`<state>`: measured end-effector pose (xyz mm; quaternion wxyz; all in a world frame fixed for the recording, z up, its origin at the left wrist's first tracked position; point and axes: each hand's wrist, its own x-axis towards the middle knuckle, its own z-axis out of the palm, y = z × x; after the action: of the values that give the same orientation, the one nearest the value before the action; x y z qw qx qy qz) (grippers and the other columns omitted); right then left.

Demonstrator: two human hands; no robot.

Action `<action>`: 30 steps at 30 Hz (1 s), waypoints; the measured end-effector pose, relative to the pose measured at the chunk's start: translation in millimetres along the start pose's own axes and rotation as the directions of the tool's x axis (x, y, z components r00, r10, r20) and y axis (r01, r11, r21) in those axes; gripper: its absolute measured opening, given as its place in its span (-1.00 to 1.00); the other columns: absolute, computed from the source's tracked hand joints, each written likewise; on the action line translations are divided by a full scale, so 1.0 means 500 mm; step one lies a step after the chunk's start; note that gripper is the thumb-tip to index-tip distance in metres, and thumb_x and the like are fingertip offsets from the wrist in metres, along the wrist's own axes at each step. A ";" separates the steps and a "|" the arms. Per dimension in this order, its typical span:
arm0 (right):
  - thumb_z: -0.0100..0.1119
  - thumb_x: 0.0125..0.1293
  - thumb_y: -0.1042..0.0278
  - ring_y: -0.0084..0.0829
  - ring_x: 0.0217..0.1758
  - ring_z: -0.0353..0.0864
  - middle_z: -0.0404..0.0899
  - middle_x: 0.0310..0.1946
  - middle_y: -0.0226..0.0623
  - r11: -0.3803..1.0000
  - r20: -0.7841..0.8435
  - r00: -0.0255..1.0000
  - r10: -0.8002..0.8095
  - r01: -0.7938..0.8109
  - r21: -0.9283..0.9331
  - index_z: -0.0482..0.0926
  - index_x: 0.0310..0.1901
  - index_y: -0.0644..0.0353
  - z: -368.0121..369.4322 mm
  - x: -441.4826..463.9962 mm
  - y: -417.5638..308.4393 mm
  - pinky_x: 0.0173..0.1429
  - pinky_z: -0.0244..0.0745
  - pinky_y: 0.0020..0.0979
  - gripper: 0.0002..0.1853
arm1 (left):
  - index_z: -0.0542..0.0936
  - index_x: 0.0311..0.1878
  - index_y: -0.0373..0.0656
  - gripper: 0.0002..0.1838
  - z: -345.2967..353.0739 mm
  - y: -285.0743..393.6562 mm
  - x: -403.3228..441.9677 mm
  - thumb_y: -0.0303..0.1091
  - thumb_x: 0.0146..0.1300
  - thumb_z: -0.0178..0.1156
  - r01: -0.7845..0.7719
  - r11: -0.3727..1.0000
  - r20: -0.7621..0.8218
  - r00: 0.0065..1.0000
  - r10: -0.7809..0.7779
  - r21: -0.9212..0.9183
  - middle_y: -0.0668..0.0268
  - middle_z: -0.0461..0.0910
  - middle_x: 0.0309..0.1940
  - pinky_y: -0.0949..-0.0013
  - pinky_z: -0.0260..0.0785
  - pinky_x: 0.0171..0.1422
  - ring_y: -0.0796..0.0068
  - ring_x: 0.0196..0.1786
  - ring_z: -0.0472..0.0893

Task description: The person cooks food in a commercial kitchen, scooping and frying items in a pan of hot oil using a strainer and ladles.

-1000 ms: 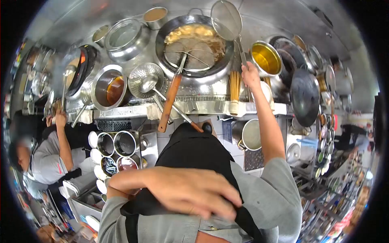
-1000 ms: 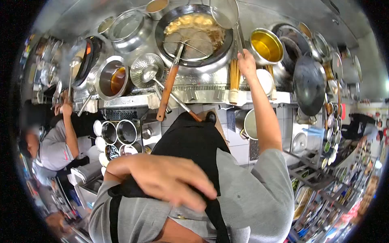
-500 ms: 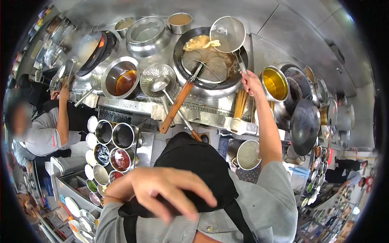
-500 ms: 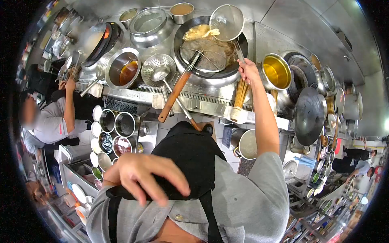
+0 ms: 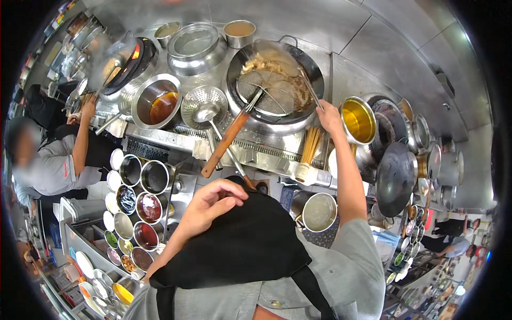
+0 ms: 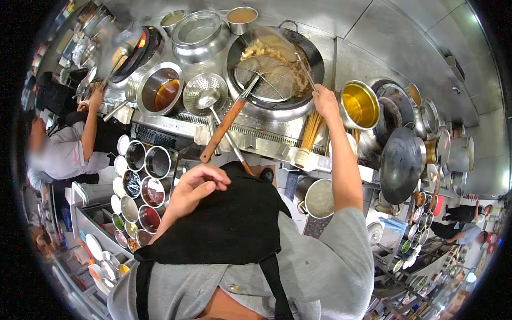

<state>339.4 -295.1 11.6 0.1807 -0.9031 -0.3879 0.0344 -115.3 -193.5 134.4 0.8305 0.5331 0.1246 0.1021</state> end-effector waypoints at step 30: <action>0.00 0.28 0.36 0.08 -0.12 0.63 0.65 -0.27 0.05 0.949 0.023 0.987 -0.156 0.157 -0.275 0.59 -0.10 0.07 -0.114 -0.065 -0.153 -0.01 0.54 0.00 -0.78 | 0.44 0.05 -0.13 -0.50 -0.242 -0.254 0.162 -0.22 0.00 0.26 0.415 0.323 -0.458 0.886 0.069 0.851 -0.08 0.64 -0.29 -0.06 0.47 -0.03 -0.13 -0.15 0.64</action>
<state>275.6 -287.2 89.4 0.0551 -0.8858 -0.4595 -0.0338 -72.1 -116.7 -37.6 0.3324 0.8579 0.3906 0.0304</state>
